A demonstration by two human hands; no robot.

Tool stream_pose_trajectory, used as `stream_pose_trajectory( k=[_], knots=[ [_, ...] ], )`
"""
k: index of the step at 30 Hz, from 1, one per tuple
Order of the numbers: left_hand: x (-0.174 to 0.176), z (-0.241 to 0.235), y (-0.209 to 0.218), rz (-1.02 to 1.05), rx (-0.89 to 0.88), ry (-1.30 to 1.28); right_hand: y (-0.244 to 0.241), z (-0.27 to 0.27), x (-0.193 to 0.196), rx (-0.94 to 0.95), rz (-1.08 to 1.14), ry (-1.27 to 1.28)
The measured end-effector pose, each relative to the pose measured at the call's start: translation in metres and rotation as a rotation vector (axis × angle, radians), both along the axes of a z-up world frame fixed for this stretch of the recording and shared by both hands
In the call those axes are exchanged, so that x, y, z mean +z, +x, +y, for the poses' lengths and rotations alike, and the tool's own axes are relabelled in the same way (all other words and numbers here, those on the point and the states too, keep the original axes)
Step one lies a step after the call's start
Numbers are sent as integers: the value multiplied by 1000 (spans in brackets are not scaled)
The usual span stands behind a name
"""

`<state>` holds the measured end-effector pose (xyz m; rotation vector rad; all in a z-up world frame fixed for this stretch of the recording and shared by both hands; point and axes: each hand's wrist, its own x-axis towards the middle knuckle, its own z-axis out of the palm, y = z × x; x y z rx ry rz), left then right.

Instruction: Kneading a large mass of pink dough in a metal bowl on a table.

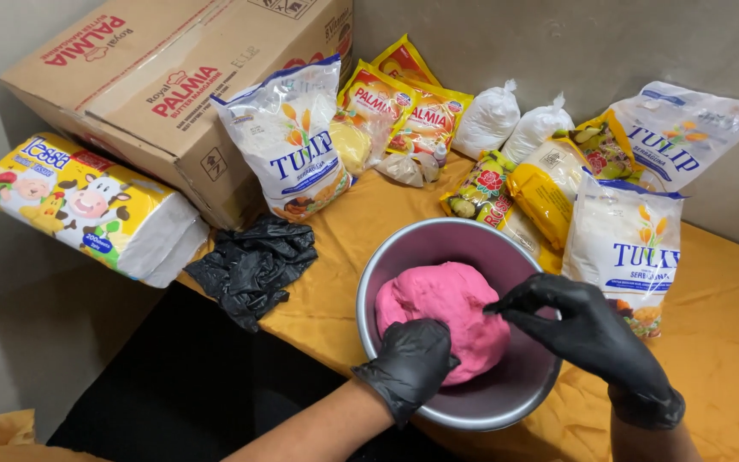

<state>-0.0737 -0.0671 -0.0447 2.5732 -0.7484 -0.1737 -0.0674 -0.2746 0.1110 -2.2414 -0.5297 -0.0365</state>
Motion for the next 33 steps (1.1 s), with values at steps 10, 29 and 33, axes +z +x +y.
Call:
stream_pose_trajectory(
  k=[10, 29, 33],
  knots=[
    [75, 24, 20, 283, -149, 87, -5, 13, -55, 225, 322, -478],
    [141, 65, 2, 274, 64, -487, 53, 49, -28, -5, 240, -507],
    [122, 88, 25, 136, 321, -902, 52, 18, -94, 70, -22, -512]
  ],
)
